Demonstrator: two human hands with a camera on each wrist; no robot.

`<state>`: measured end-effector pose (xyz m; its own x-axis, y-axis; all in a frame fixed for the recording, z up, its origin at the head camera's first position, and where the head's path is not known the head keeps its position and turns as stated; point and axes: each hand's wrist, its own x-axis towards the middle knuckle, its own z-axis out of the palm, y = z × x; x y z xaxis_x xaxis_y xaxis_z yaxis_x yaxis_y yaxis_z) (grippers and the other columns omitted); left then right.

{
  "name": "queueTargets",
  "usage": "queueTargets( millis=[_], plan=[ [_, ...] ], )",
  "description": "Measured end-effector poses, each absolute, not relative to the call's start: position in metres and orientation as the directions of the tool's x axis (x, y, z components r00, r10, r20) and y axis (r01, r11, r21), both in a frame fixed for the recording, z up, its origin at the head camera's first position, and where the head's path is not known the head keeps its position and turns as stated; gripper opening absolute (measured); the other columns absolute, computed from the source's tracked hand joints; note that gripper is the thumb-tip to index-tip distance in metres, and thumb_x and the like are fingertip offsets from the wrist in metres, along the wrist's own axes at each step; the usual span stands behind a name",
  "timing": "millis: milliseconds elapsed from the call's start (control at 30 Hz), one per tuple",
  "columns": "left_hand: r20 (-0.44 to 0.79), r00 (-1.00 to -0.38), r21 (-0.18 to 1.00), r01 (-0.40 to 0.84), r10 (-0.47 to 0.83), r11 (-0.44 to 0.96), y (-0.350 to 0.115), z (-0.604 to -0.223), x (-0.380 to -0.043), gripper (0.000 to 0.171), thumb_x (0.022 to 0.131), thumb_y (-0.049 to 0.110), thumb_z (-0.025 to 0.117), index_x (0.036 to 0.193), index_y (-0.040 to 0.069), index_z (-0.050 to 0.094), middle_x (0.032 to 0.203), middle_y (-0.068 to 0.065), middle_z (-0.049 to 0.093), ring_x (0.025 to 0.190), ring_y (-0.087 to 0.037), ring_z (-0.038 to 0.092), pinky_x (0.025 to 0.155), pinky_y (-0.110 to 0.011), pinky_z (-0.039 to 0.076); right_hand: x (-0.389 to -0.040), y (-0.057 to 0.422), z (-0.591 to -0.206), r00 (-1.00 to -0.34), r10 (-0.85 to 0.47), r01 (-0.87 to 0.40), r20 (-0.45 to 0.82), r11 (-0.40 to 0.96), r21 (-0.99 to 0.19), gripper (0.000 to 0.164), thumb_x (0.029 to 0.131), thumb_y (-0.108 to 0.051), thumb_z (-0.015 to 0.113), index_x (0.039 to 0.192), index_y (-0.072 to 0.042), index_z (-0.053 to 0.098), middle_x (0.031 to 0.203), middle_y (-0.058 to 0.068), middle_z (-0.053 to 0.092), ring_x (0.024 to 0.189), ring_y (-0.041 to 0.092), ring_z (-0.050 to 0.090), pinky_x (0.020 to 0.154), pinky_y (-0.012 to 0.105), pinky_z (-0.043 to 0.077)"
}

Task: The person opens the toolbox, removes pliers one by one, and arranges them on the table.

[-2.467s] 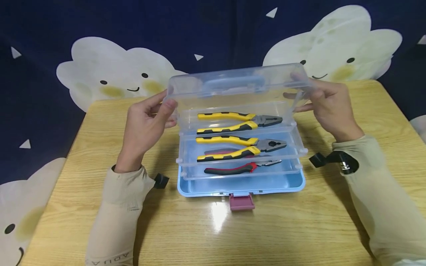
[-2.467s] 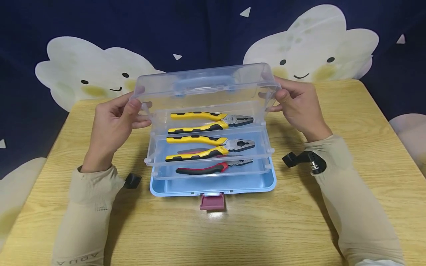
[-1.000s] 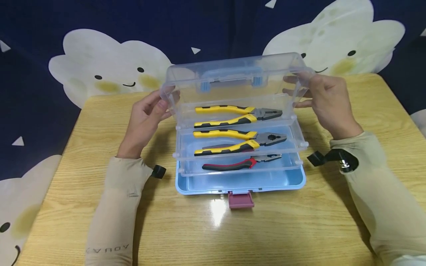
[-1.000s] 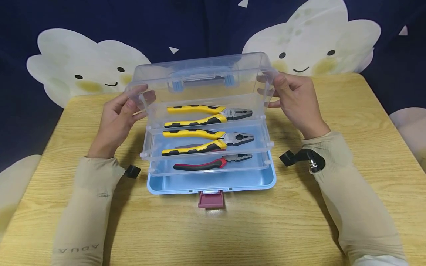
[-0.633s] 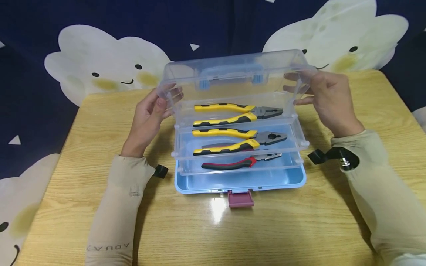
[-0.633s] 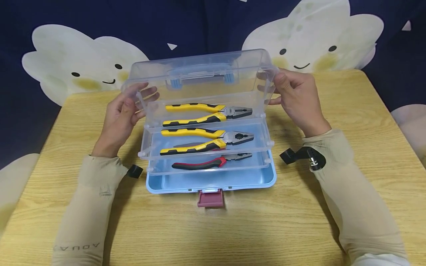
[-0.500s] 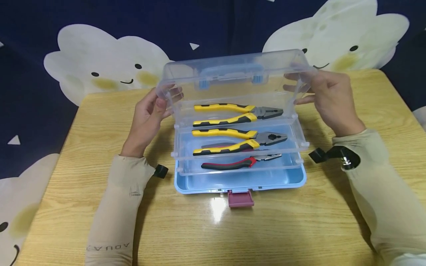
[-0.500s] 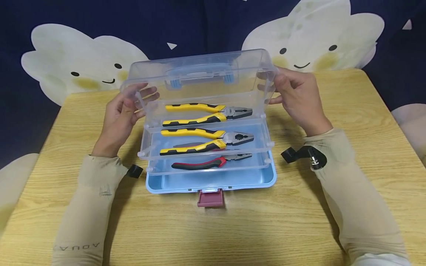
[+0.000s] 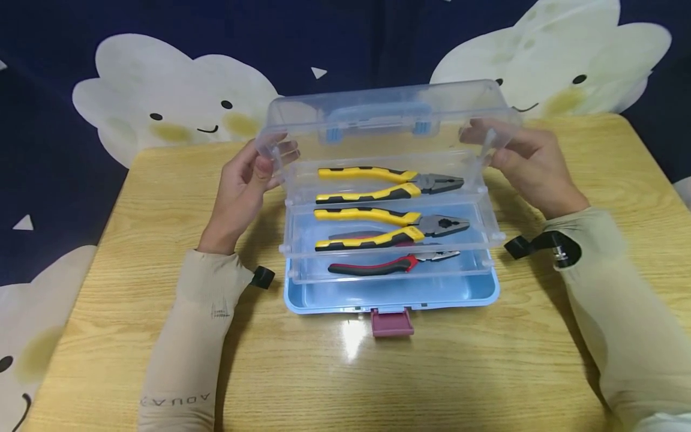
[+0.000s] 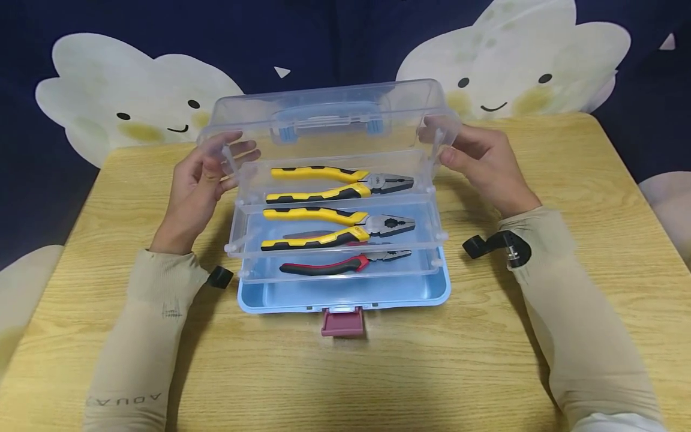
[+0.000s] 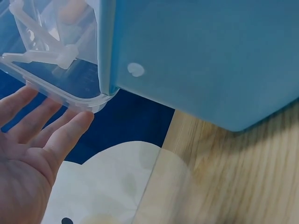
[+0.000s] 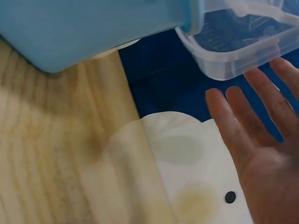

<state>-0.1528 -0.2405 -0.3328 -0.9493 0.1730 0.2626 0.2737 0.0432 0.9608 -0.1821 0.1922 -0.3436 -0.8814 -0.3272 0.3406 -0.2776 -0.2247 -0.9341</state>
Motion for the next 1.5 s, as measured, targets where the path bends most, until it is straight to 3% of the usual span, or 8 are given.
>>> queueTargets(
  millis=[100, 333, 500, 767, 933, 1233, 1500],
  plan=[
    [0.259, -0.951, 0.961, 0.271, 0.172, 0.053, -0.240, -0.333, -0.153, 0.083, 0.080, 0.076, 0.063, 0.142, 0.020, 0.062, 0.142, -0.021, 0.064, 0.134, -0.035, 0.063, 0.112, -0.051, 0.054, -0.182, 0.192, -0.347, -0.877, -0.359, -0.233, 0.320, -0.264, -0.936, 0.053, 0.099, -0.010, 0.069, 0.145, 0.010, 0.052, 0.138, 0.019, 0.067, 0.132, 0.028, 0.062, 0.106, 0.029, 0.059],
    [0.249, -0.956, 0.965, 0.258, 0.155, 0.040, -0.238, -0.332, -0.152, 0.083, 0.080, 0.075, 0.064, 0.141, 0.019, 0.063, 0.140, -0.021, 0.064, 0.133, -0.033, 0.064, 0.108, -0.045, 0.057, -0.180, 0.189, -0.351, -0.914, -0.314, -0.174, 0.258, -0.271, -0.947, 0.052, 0.102, -0.015, 0.067, 0.147, 0.007, 0.052, 0.136, 0.016, 0.067, 0.129, 0.027, 0.065, 0.086, 0.033, 0.067],
    [0.234, -0.965, 0.969, 0.242, 0.121, 0.052, -0.236, -0.331, -0.150, 0.084, 0.078, 0.075, 0.064, 0.139, 0.017, 0.065, 0.139, -0.021, 0.066, 0.129, -0.031, 0.066, 0.103, -0.038, 0.061, -0.177, 0.188, -0.350, -0.924, -0.305, -0.142, 0.232, -0.289, -0.947, 0.046, 0.105, -0.012, 0.061, 0.147, 0.005, 0.053, 0.137, 0.016, 0.066, 0.129, 0.027, 0.063, 0.084, 0.037, 0.067],
    [0.187, -0.981, 0.976, 0.192, 0.057, 0.103, -0.231, -0.326, -0.148, 0.084, 0.078, 0.077, 0.058, 0.137, 0.017, 0.066, 0.141, -0.018, 0.066, 0.130, -0.035, 0.066, 0.097, -0.034, 0.063, -0.176, 0.186, -0.344, -0.946, -0.262, -0.139, 0.190, -0.204, -0.969, 0.042, 0.107, -0.013, 0.056, 0.147, 0.000, 0.055, 0.134, 0.009, 0.070, 0.120, 0.020, 0.069, 0.072, 0.034, 0.066],
    [0.160, -0.987, 0.983, 0.162, 0.025, 0.085, -0.228, -0.325, -0.148, 0.085, 0.080, 0.074, 0.059, 0.136, 0.010, 0.066, 0.141, -0.019, 0.066, 0.128, -0.035, 0.067, 0.093, -0.030, 0.064, -0.175, 0.184, -0.342, -0.963, -0.234, -0.094, 0.134, -0.174, -0.980, 0.044, 0.107, -0.020, 0.057, 0.147, -0.002, 0.056, 0.136, 0.008, 0.068, 0.121, 0.018, 0.068, 0.076, 0.033, 0.066],
    [0.133, -0.991, 0.987, 0.132, -0.004, 0.093, -0.225, -0.328, -0.151, 0.074, 0.092, 0.064, 0.054, 0.136, 0.005, 0.065, 0.141, -0.022, 0.064, 0.124, -0.033, 0.070, 0.092, -0.029, 0.064, -0.174, 0.181, -0.341, -0.973, -0.226, -0.013, 0.044, -0.135, -0.991, 0.051, 0.106, -0.035, 0.055, 0.148, -0.006, 0.056, 0.149, 0.013, 0.060, 0.133, 0.023, 0.060, 0.083, 0.035, 0.065],
    [0.123, -0.992, 0.989, 0.124, 0.014, 0.083, -0.228, -0.331, -0.152, 0.049, 0.110, 0.040, 0.047, 0.140, 0.004, 0.063, 0.141, -0.024, 0.063, 0.123, -0.029, 0.071, 0.093, -0.027, 0.064, -0.174, 0.179, -0.338, -0.977, -0.213, 0.042, -0.022, -0.091, -0.995, 0.053, 0.105, -0.041, 0.055, 0.148, -0.010, 0.058, 0.153, 0.011, 0.057, 0.138, 0.026, 0.058, 0.081, 0.035, 0.066]
  ],
)
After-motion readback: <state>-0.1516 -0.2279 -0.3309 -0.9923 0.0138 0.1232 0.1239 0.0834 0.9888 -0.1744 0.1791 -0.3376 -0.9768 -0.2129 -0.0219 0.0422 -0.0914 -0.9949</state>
